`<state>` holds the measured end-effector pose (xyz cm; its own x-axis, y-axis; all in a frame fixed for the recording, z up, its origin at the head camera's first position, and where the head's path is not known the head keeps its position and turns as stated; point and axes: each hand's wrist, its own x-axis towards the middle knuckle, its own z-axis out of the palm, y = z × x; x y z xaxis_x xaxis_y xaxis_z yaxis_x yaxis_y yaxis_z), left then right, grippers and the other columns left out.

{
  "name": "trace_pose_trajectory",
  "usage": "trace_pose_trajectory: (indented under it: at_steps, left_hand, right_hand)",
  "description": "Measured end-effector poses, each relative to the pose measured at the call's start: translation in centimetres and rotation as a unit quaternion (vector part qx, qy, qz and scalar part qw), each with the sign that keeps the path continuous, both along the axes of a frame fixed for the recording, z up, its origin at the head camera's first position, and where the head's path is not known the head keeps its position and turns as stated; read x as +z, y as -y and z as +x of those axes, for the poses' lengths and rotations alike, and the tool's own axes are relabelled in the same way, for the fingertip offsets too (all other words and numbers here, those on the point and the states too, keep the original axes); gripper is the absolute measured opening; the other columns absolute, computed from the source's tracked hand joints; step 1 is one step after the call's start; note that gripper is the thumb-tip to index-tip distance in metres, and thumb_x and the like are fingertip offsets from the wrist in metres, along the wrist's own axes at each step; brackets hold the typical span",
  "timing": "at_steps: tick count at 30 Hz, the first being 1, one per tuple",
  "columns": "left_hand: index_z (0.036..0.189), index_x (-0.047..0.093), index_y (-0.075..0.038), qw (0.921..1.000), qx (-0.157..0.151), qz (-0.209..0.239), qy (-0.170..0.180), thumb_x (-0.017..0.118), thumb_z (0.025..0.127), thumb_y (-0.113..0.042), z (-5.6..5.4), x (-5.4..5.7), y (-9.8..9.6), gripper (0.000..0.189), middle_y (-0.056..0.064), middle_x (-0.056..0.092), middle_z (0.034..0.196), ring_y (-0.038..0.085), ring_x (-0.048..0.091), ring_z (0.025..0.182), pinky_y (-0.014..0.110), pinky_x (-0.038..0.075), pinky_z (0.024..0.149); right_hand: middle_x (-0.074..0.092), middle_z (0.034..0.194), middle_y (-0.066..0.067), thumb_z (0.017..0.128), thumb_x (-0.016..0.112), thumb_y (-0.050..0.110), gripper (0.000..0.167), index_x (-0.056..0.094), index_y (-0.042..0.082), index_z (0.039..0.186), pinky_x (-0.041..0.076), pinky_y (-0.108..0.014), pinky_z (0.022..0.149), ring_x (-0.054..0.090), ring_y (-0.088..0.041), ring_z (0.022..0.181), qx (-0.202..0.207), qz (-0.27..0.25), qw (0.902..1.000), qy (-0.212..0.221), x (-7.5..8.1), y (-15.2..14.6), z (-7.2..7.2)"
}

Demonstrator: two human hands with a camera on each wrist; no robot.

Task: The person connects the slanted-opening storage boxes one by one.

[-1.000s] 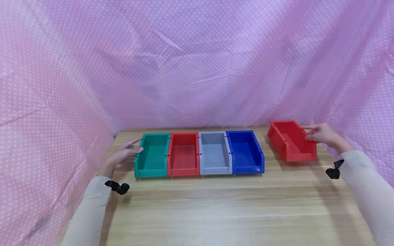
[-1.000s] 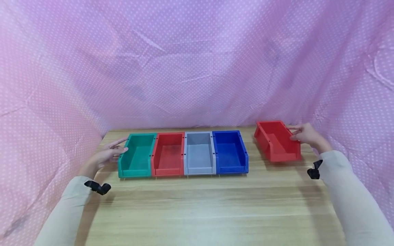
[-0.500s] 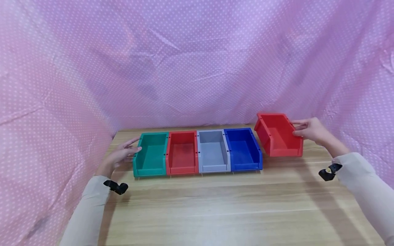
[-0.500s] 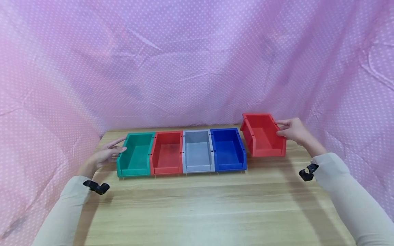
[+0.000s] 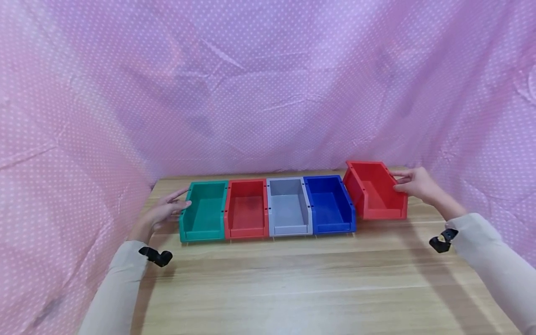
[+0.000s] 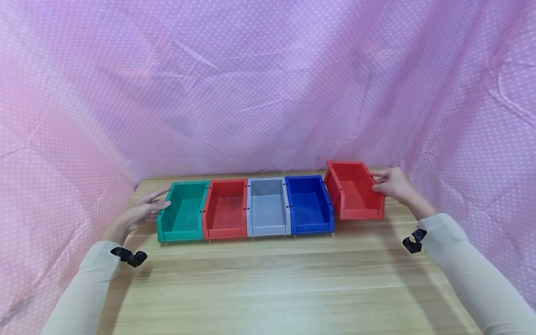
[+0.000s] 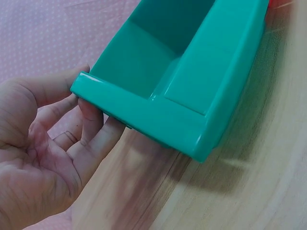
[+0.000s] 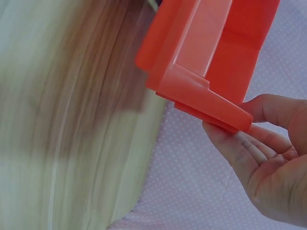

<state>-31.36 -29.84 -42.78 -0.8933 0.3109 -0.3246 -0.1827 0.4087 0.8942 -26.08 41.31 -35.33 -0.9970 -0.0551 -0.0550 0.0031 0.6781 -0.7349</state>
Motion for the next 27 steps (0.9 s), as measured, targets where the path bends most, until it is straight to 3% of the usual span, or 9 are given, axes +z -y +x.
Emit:
trace_pose_trajectory:
  at_steps: [2, 5, 9, 11, 14, 27]
  left_hand:
    - [0.166, 0.010, -0.025, 1.0000, 0.003, -0.002, 0.000, 0.061, 0.103, -0.040, 0.04, 0.10, -0.07, 0.082, 0.023, 0.035, 0.159, 0.018, 0.051, 0.125, 0.028, 0.053, 0.096]
    - [0.166, 0.009, -0.026, 1.0000, 0.000, -0.003, 0.000, 0.060, 0.103, -0.040, 0.07, 0.17, -0.18, 0.082, 0.025, 0.033, 0.160, 0.033, 0.049, 0.135, 0.033, 0.053, 0.101]
    - [0.166, 0.007, -0.024, 1.0000, -0.003, 0.001, 0.006, 0.060, 0.103, -0.039, 0.12, -0.02, -0.32, 0.083, 0.028, 0.025, 0.164, 0.048, 0.028, 0.150, 0.052, 0.042, 0.115]
    - [0.166, 0.006, -0.024, 1.0000, -0.002, 0.001, 0.007, 0.060, 0.104, -0.039, 0.20, -0.10, -0.40, 0.083, 0.029, 0.025, 0.164, 0.050, 0.026, 0.150, 0.059, 0.035, 0.119]
    - [0.166, 0.005, -0.024, 1.0000, -0.003, -0.004, 0.006, 0.058, 0.105, -0.038, 0.32, -0.09, -0.43, 0.082, 0.030, 0.025, 0.163, 0.051, 0.026, 0.149, 0.061, 0.032, 0.119]
    - [0.166, 0.006, -0.024, 0.9999, -0.009, 0.009, 0.000, 0.056, 0.106, -0.034, 0.38, 0.07, -0.01, 0.078, 0.030, 0.024, 0.163, 0.049, 0.031, 0.148, 0.060, 0.036, 0.117]
  right_hand:
    - [0.060, 0.117, -0.047, 0.091, 0.065, -0.009, 0.054, 0.043, -0.021, 0.140, 0.062, -0.025, 0.065, 0.068, 0.001, 0.074, -0.002, 0.002, 1.0000, 0.000, -0.06, 0.05, 0.01]
    - [0.061, 0.115, -0.047, 0.091, 0.065, -0.008, 0.054, 0.043, -0.021, 0.139, 0.061, -0.025, 0.064, 0.069, 0.001, 0.073, -0.001, 0.006, 1.0000, 0.007, -0.06, -0.03, 0.13]
    - [0.062, 0.113, -0.046, 0.091, 0.066, -0.008, 0.054, 0.045, -0.022, 0.138, 0.060, -0.023, 0.063, 0.068, 0.002, 0.072, 0.000, 0.014, 0.9999, 0.007, -0.27, -0.17, 0.21]
    - [0.063, 0.112, -0.045, 0.090, 0.067, -0.007, 0.054, 0.046, -0.021, 0.138, 0.059, -0.021, 0.063, 0.066, 0.004, 0.071, -0.001, 0.021, 0.9998, -0.003, -0.47, -0.17, 0.07]
    - [0.065, 0.110, -0.043, 0.089, 0.069, -0.006, 0.053, 0.049, -0.020, 0.136, 0.058, -0.020, 0.061, 0.067, 0.004, 0.071, -0.003, 0.037, 0.9992, -0.015, -0.63, -0.16, -0.17]
    - [0.063, 0.113, -0.043, 0.088, 0.069, -0.007, 0.051, 0.051, -0.020, 0.134, 0.058, -0.018, 0.063, 0.066, 0.008, 0.073, 0.016, 0.048, 0.9982, -0.034, -0.27, 0.58, 0.10]
